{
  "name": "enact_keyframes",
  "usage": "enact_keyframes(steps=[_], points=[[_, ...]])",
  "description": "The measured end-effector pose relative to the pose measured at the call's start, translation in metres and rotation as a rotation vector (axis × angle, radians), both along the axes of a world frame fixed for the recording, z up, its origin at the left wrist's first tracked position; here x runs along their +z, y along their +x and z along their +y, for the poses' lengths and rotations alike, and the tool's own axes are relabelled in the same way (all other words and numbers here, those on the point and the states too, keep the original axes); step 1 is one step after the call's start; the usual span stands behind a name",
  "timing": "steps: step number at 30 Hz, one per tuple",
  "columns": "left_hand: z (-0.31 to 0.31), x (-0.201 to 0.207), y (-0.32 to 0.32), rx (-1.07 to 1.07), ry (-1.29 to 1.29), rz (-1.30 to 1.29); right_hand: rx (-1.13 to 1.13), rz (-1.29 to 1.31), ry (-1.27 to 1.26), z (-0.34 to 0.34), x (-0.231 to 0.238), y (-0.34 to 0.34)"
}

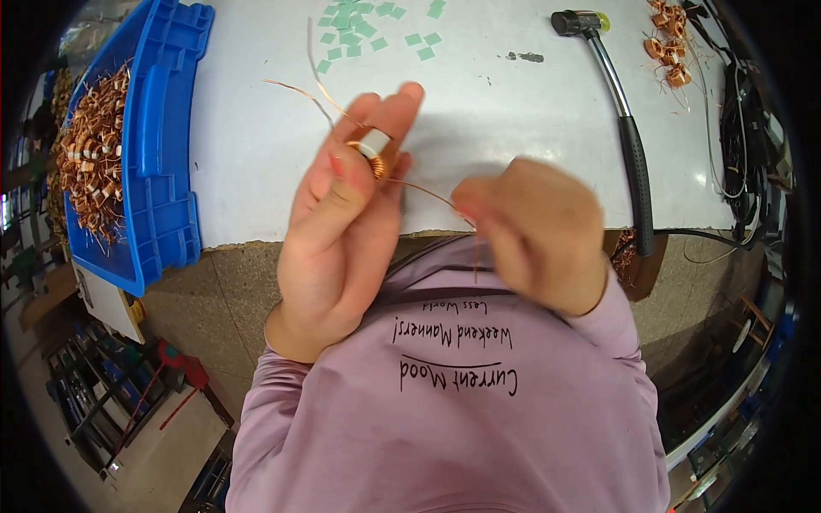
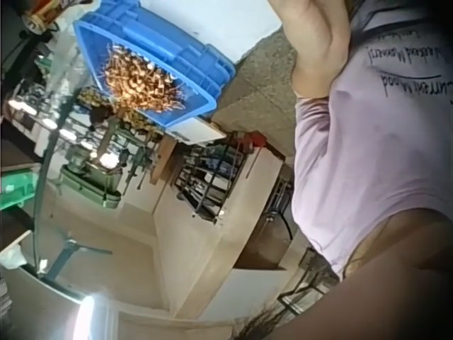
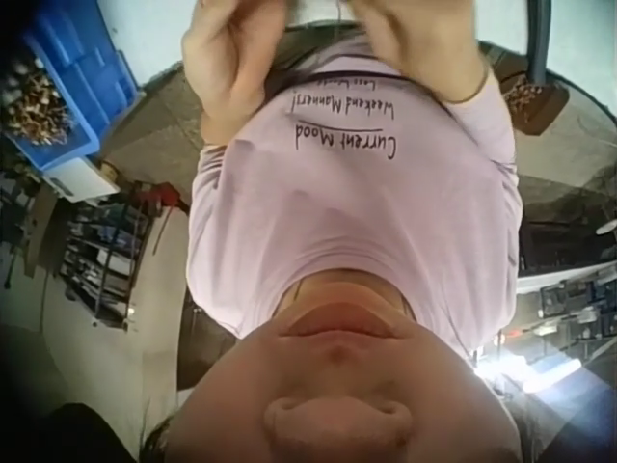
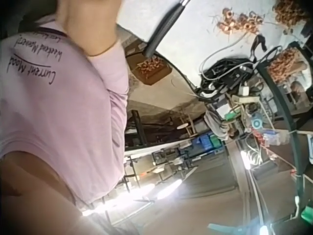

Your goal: Winding copper wire around a core and using a hammer to secure components in a factory setting.

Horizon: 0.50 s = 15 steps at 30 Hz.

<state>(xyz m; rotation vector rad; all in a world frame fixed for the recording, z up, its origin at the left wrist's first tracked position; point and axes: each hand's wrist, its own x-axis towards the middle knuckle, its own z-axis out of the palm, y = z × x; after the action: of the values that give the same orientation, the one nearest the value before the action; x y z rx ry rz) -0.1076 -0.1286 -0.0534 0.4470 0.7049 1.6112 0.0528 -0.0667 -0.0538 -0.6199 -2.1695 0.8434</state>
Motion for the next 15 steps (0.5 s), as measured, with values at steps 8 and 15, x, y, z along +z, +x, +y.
enact_keyframes(steps=[8,15], points=[[0.016,0.020,-0.015,0.078,0.137,0.223,0.071,0.051,-0.273,-0.008,-0.003,0.011],[0.012,0.034,0.025,-0.176,0.032,0.497,-0.071,0.347,-0.879,0.009,0.044,0.023]])
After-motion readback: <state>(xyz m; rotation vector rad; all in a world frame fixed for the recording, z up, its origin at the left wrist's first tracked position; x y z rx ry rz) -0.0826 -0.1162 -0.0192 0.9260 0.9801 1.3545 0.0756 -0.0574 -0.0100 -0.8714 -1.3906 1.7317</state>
